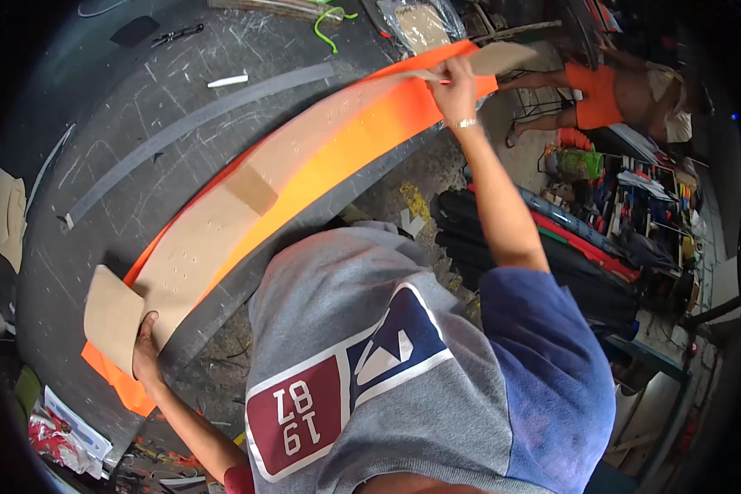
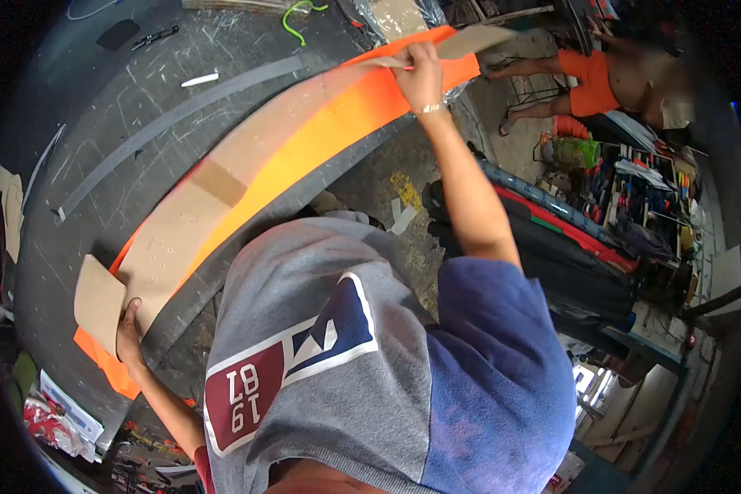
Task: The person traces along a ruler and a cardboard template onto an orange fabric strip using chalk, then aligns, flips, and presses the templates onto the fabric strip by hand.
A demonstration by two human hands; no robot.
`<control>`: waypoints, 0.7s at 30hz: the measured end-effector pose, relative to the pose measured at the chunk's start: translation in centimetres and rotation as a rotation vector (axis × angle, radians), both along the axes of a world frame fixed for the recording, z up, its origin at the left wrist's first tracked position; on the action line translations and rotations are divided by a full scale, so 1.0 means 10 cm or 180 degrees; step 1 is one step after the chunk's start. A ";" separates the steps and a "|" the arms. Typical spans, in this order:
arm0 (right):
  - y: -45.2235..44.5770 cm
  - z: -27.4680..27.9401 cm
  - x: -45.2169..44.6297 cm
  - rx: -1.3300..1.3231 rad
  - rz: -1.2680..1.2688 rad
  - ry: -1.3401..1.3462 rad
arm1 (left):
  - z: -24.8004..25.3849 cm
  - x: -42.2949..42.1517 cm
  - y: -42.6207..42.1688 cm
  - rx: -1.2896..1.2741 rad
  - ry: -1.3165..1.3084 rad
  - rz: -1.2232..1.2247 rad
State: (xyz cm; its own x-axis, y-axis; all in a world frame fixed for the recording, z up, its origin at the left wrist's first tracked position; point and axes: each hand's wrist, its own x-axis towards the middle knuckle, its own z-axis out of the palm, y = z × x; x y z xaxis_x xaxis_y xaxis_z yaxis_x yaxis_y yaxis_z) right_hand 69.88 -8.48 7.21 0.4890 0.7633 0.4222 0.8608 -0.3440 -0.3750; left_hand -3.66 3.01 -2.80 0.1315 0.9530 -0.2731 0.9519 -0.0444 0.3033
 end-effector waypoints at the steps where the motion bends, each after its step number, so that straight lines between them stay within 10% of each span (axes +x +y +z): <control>1: -0.03 0.06 -0.08 0.0376 0.0053 -0.0307 | 0.01 0.03 0.01 -0.0037 0.0034 0.0006; 3: -0.08 0.28 -0.30 0.0827 -0.0022 -0.0591 | 0.57 0.50 -0.01 -0.0746 -0.0722 0.0739; 21: -0.08 0.89 -1.02 0.1642 -0.0143 -0.0755 | 0.44 0.39 0.01 -0.0084 -0.0263 0.0146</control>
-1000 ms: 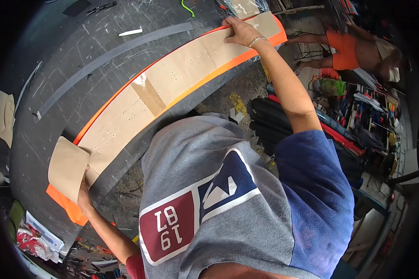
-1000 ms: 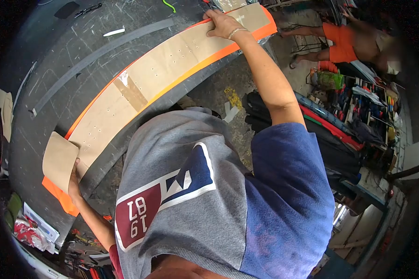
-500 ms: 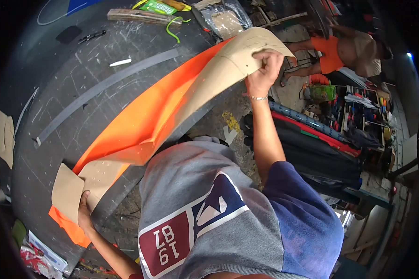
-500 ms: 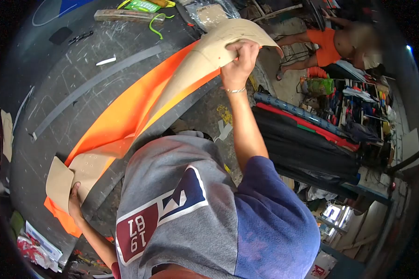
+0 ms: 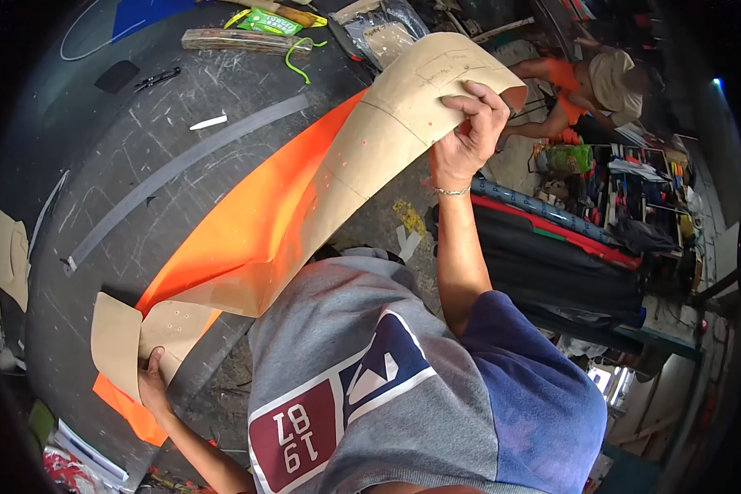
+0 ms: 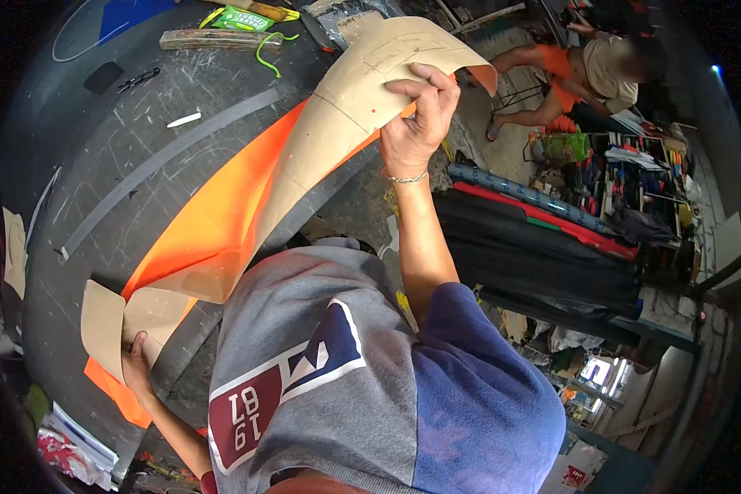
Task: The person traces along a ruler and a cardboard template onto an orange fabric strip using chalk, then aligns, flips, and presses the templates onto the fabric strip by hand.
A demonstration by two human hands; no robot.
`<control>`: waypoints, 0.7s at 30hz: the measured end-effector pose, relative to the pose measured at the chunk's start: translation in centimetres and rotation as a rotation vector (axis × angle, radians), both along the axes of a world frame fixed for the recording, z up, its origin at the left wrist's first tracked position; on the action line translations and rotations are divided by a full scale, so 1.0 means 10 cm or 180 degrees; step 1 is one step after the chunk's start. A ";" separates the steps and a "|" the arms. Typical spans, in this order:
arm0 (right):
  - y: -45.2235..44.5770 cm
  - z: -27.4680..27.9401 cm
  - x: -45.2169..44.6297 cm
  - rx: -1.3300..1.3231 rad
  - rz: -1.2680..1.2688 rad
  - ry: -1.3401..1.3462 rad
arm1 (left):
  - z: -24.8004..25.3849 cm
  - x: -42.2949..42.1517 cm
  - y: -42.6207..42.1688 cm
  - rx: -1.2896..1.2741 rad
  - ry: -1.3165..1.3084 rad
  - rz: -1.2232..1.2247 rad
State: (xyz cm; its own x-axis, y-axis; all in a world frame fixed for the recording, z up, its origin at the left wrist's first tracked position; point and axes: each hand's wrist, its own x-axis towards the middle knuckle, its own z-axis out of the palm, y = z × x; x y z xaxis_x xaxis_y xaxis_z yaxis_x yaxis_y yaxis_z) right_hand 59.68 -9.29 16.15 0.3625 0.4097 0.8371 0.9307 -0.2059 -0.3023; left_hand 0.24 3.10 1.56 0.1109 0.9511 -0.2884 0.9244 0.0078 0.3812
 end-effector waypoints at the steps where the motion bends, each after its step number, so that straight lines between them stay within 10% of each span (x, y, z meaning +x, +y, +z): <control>1: 0.01 -0.01 0.00 0.0054 -0.0021 0.0001 | -0.07 -0.04 0.02 0.0070 0.0078 -0.0016; 10: 0.28 0.00 0.14 -0.0379 0.0185 -0.0089 | 0.07 -0.11 0.08 -0.0070 0.0135 -0.0269; 21: 1.49 -0.64 1.12 -0.3101 -0.0228 -0.0476 | -0.07 -1.05 1.48 -0.0808 -0.0130 -0.0726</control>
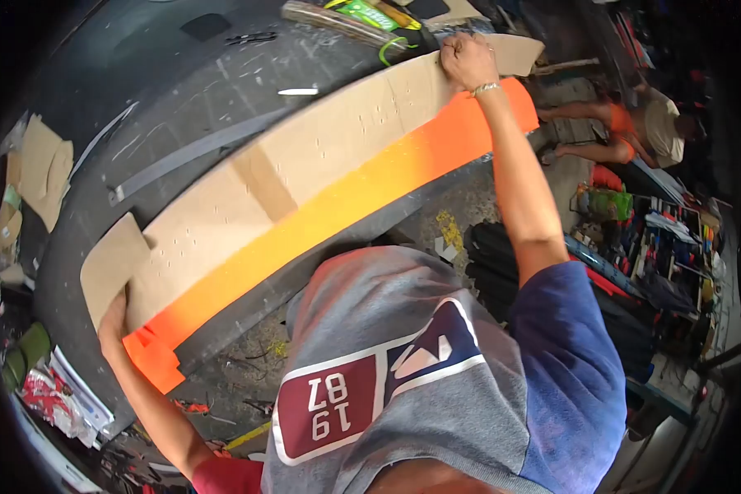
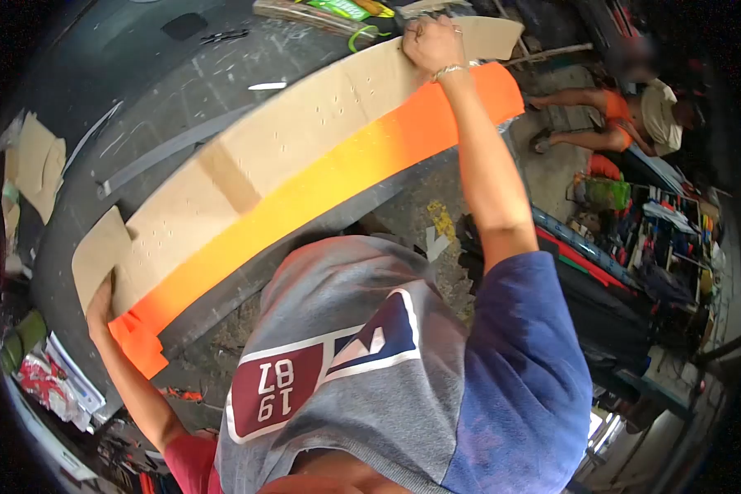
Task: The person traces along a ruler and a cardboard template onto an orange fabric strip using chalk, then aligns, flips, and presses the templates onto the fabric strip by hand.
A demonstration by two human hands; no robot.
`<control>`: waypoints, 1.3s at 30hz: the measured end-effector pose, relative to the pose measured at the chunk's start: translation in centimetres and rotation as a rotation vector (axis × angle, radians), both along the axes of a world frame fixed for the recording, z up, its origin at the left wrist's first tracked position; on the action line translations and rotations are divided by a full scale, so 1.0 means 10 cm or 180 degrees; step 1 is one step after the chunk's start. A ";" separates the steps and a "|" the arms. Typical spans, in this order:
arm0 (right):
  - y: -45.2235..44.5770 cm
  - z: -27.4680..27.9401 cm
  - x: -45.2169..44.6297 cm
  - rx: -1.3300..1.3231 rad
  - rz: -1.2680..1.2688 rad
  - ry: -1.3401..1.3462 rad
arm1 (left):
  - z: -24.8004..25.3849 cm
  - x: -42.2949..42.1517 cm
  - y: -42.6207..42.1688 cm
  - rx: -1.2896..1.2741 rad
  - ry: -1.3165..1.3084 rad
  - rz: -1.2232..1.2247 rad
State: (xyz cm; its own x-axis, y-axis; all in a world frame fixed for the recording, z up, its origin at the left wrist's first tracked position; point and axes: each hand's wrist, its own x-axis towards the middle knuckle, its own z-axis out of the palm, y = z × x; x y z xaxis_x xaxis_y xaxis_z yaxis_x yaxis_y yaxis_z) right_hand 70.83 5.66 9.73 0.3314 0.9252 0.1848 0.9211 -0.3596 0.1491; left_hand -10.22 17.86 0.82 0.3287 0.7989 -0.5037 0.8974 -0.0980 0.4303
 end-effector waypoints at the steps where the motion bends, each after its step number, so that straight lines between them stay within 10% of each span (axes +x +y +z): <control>1: 0.18 -0.17 -0.06 -0.0374 -0.0175 0.0026 | 0.01 -0.02 0.19 0.0056 0.0115 0.0025; 5: 0.53 -0.42 -0.12 -0.0821 -0.0196 0.0456 | -1.13 -0.94 1.19 0.1462 0.0908 -0.0980; 12: 0.55 -0.71 -0.48 0.0197 0.0493 0.0802 | 0.06 0.59 1.19 0.0419 0.0222 0.0086; 15: 0.31 -0.68 -0.58 0.0406 0.0683 0.0835 | -0.37 0.55 1.06 0.1485 -0.0110 -0.0561; 20: -0.14 -0.70 -0.77 0.0225 0.0401 0.1195 | -0.16 0.74 0.66 0.1349 0.0735 -0.0436; 31: -0.30 -0.86 -0.87 0.0424 0.0353 0.0889 | 0.37 1.32 -0.17 0.1344 -0.0106 -0.0165; 39: -0.59 -0.70 -1.97 -0.0696 0.1087 0.2866 | 0.21 1.71 -0.96 0.1309 -0.0709 -0.0253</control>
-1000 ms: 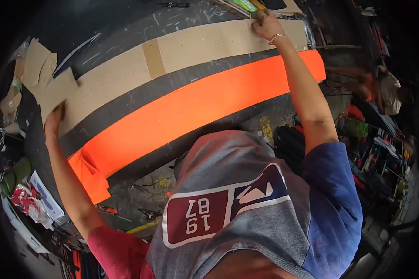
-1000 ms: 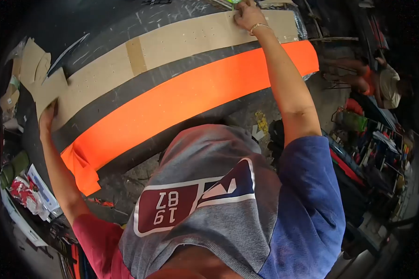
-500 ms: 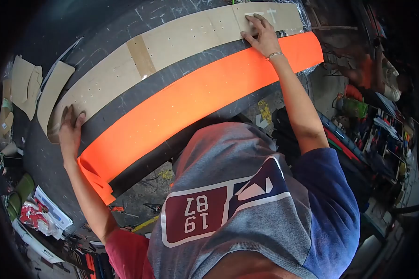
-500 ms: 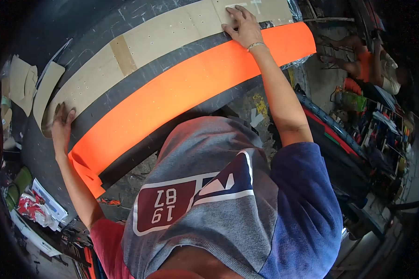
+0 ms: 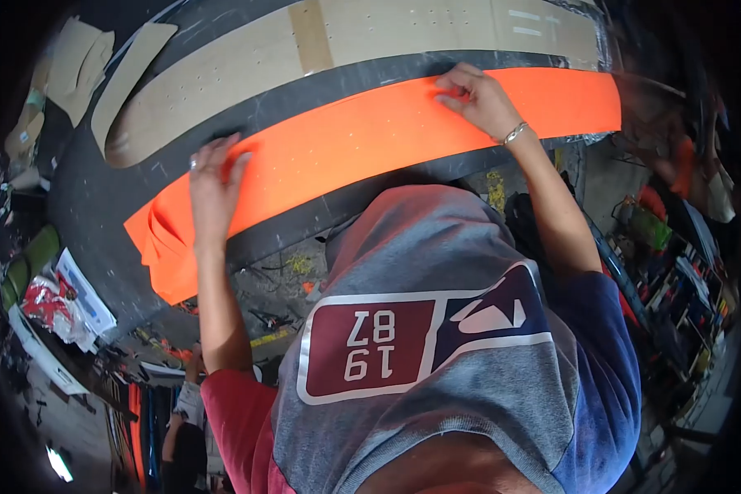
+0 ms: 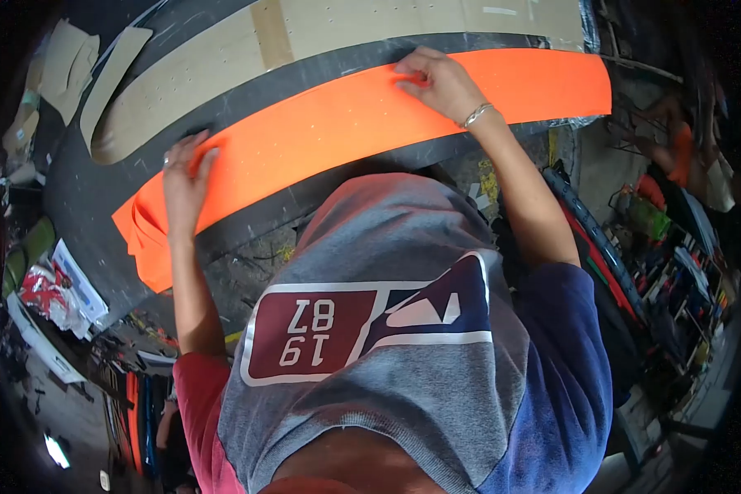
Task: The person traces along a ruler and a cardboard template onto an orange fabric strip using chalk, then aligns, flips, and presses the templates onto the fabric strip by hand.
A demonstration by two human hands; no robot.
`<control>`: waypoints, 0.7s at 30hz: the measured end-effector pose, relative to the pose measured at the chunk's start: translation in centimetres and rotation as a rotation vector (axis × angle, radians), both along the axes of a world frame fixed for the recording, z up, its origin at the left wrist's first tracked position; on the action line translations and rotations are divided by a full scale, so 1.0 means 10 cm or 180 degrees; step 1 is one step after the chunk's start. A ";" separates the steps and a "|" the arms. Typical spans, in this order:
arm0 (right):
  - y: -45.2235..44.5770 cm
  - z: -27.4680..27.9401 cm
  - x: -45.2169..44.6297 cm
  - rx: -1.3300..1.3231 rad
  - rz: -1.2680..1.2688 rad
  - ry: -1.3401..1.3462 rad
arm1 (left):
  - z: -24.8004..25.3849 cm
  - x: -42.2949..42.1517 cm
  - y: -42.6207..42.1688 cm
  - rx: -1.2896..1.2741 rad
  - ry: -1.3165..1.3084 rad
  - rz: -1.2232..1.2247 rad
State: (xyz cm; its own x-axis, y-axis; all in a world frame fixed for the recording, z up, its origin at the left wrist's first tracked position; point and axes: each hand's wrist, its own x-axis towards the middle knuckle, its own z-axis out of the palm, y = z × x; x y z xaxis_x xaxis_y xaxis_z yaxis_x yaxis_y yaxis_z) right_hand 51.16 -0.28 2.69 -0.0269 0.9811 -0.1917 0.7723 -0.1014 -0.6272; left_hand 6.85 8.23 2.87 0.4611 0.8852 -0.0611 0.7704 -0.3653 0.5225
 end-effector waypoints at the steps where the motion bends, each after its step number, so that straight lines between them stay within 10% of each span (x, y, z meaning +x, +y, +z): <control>1: -0.02 -0.01 -0.13 0.0002 0.0084 0.0019 | -0.06 0.05 -0.09 0.0076 0.0015 0.0017; 21: 0.37 -0.02 -0.65 -0.0474 0.0755 -0.0618 | -0.15 0.34 -0.21 -0.0267 0.0063 0.0179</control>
